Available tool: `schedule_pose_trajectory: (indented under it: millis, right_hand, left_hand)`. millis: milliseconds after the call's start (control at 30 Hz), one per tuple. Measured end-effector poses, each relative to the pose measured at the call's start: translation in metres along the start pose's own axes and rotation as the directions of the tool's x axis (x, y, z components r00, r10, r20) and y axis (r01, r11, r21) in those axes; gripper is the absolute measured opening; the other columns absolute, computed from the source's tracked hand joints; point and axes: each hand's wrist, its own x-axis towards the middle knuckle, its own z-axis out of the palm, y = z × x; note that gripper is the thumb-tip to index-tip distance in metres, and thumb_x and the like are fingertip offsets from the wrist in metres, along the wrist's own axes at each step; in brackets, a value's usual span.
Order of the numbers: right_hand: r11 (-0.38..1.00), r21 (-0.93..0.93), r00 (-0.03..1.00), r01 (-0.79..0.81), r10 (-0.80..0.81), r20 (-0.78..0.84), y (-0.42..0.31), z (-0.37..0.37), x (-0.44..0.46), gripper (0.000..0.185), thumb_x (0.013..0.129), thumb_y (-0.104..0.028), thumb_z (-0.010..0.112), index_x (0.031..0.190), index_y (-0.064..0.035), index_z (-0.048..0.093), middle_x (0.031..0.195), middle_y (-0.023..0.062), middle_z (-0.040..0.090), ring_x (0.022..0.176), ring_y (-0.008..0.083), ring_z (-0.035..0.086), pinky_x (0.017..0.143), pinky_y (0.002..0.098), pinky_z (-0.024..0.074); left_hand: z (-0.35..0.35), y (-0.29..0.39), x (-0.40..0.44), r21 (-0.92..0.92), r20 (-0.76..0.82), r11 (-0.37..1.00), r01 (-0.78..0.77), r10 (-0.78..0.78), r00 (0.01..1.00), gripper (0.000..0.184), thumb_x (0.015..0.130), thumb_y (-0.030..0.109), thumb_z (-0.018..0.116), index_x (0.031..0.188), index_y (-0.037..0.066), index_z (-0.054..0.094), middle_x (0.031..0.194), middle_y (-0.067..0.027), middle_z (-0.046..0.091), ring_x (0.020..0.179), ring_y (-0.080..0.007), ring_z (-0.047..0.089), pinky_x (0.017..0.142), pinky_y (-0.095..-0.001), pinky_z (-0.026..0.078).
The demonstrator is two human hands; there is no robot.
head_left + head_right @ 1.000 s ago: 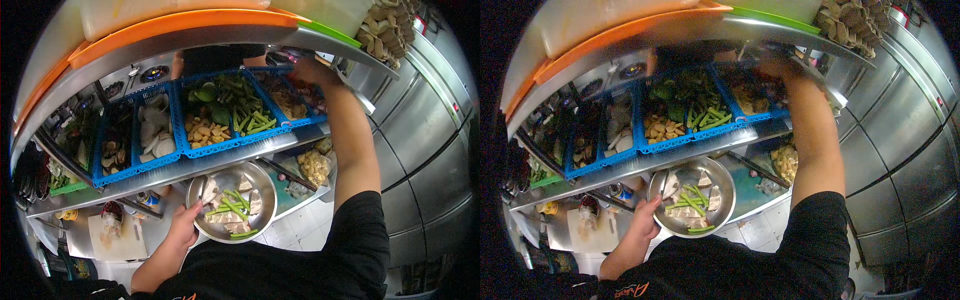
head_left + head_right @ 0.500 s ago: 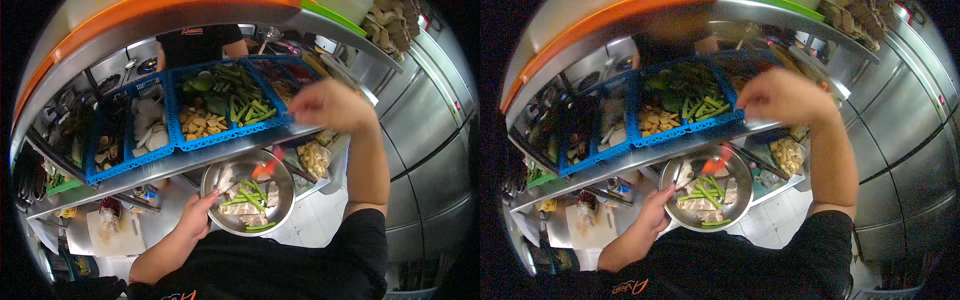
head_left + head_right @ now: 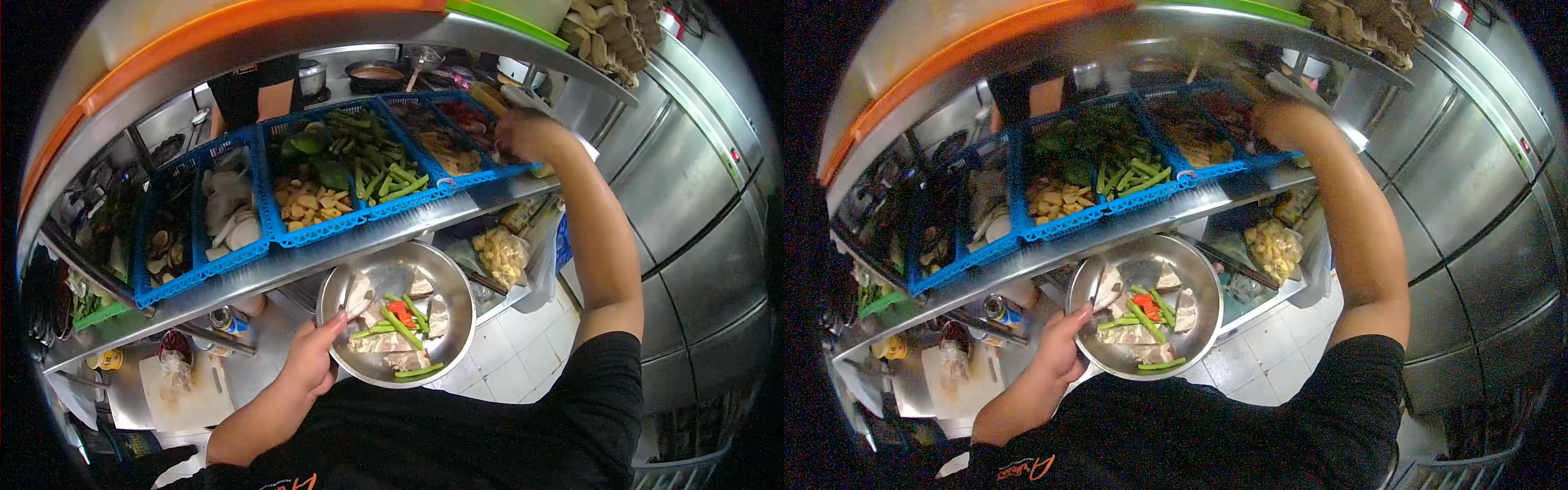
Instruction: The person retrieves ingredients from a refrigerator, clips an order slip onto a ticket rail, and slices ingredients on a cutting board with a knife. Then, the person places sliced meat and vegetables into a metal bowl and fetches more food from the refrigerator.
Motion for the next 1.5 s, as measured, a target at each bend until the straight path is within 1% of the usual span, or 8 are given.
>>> schedule_pose_trajectory:
  millis: [133, 233, 800, 867, 1000, 1200, 1367, 1500]
  right_hand:
    - [0.99, 0.131, 0.976, 0.056, -0.027, -0.214, 0.048, 0.047, 0.014, 0.028, 0.086, -0.017, 0.058, 0.111, -0.0106, 0.068, 0.105, 0.0148, 0.069, 0.093, 0.0326, 0.065, 0.083, 0.0432, 0.0501]
    - [0.94, 0.335, 0.995, -0.069, 0.088, -0.042, -0.012, -0.015, -0.036, 0.026, 0.088, -0.018, 0.058, 0.112, -0.0122, 0.067, 0.11, 0.0145, 0.067, 0.099, 0.0339, 0.063, 0.087, 0.0418, 0.0483]
    - [0.987, 0.139, 0.99, 0.086, -0.07, -0.121, 0.004, 0.01, -0.011, 0.025, 0.074, -0.012, 0.061, 0.098, -0.0085, 0.067, 0.085, 0.0158, 0.067, 0.077, 0.0298, 0.062, 0.069, 0.0404, 0.0483]
    - [0.942, 0.323, 0.984, 0.09, -0.033, -0.177, 0.025, 0.018, -0.005, 0.024, 0.073, -0.013, 0.064, 0.097, -0.0067, 0.067, 0.079, 0.0114, 0.067, 0.068, 0.0218, 0.06, 0.06, 0.0351, 0.047]
    - [0.355, 0.935, 0.975, 0.015, 0.202, -0.092, -0.022, -0.034, -0.069, 0.026, 0.074, -0.013, 0.071, 0.096, 0.0, 0.066, 0.073, 0.0049, 0.064, 0.054, 0.0078, 0.051, 0.047, 0.0234, 0.039]
    - [0.369, 0.864, 0.89, 0.342, -0.423, -0.172, -0.125, -0.067, -0.112, 0.023, 0.08, -0.002, 0.069, 0.103, 0.0007, 0.067, 0.085, 0.006, 0.067, 0.072, 0.0066, 0.06, 0.061, 0.0208, 0.0469]
    - [0.149, 0.955, 0.963, 0.255, -0.124, -0.238, -0.134, -0.069, -0.118, 0.019, 0.082, 0.002, 0.065, 0.101, 0.004, 0.065, 0.085, 0.0033, 0.063, 0.069, 0.0093, 0.056, 0.063, 0.0233, 0.0476]
    - [0.229, 0.931, 0.94, 0.283, -0.258, -0.222, -0.139, -0.068, -0.127, 0.019, 0.085, -0.004, 0.066, 0.103, 0.0022, 0.066, 0.082, 0.0052, 0.065, 0.071, 0.0094, 0.06, 0.064, 0.0256, 0.0496]
  left_hand:
    - [-0.001, 0.001, 0.0, 0.003, 0.005, 1.0, 0.027, -0.027, 1.0, 0.042, 0.092, 0.023, 0.062, 0.121, -0.007, 0.054, 0.111, -0.0166, 0.064, 0.098, -0.0242, 0.065, 0.086, -0.038, 0.054]
    - [0.005, -0.002, -0.001, -0.037, -0.076, 0.999, 0.018, -0.021, 0.997, 0.039, 0.092, 0.021, 0.062, 0.122, -0.003, 0.054, 0.112, -0.0172, 0.063, 0.1, -0.0286, 0.065, 0.091, -0.0445, 0.053]
    - [0.0, -0.006, 0.0, 0.004, -0.122, 1.0, -0.016, 0.016, 0.992, 0.035, 0.092, 0.018, 0.062, 0.116, -0.006, 0.055, 0.11, -0.0186, 0.064, 0.097, -0.029, 0.066, 0.089, -0.0433, 0.054]
    - [0.008, -0.003, -0.003, -0.012, -0.122, 1.0, -0.028, 0.026, 0.992, 0.034, 0.092, 0.017, 0.061, 0.117, -0.005, 0.053, 0.109, -0.0183, 0.064, 0.097, -0.0294, 0.066, 0.088, -0.0441, 0.055]
    - [0.004, -0.002, 0.0, -0.043, -0.092, 0.999, 0.0, -0.004, 0.996, 0.034, 0.092, 0.017, 0.062, 0.117, -0.004, 0.053, 0.108, -0.0167, 0.064, 0.096, -0.0285, 0.066, 0.087, -0.0435, 0.055]
    - [0.0, -0.003, 0.001, -0.097, -0.057, 0.995, 0.032, -0.037, 0.998, 0.034, 0.091, 0.017, 0.064, 0.116, -0.004, 0.056, 0.107, -0.0165, 0.065, 0.096, -0.0266, 0.066, 0.087, -0.0424, 0.055]
    - [0.005, 0.003, -0.003, -0.07, 0.01, 0.997, 0.019, -0.019, 1.0, 0.038, 0.09, 0.017, 0.063, 0.12, -0.005, 0.055, 0.11, -0.0176, 0.065, 0.097, -0.0283, 0.066, 0.089, -0.0434, 0.054]
    - [0.006, 0.001, -0.005, -0.046, -0.044, 0.999, -0.009, 0.007, 0.999, 0.037, 0.092, 0.019, 0.063, 0.118, -0.007, 0.056, 0.111, -0.015, 0.065, 0.097, -0.0221, 0.065, 0.087, -0.0369, 0.053]
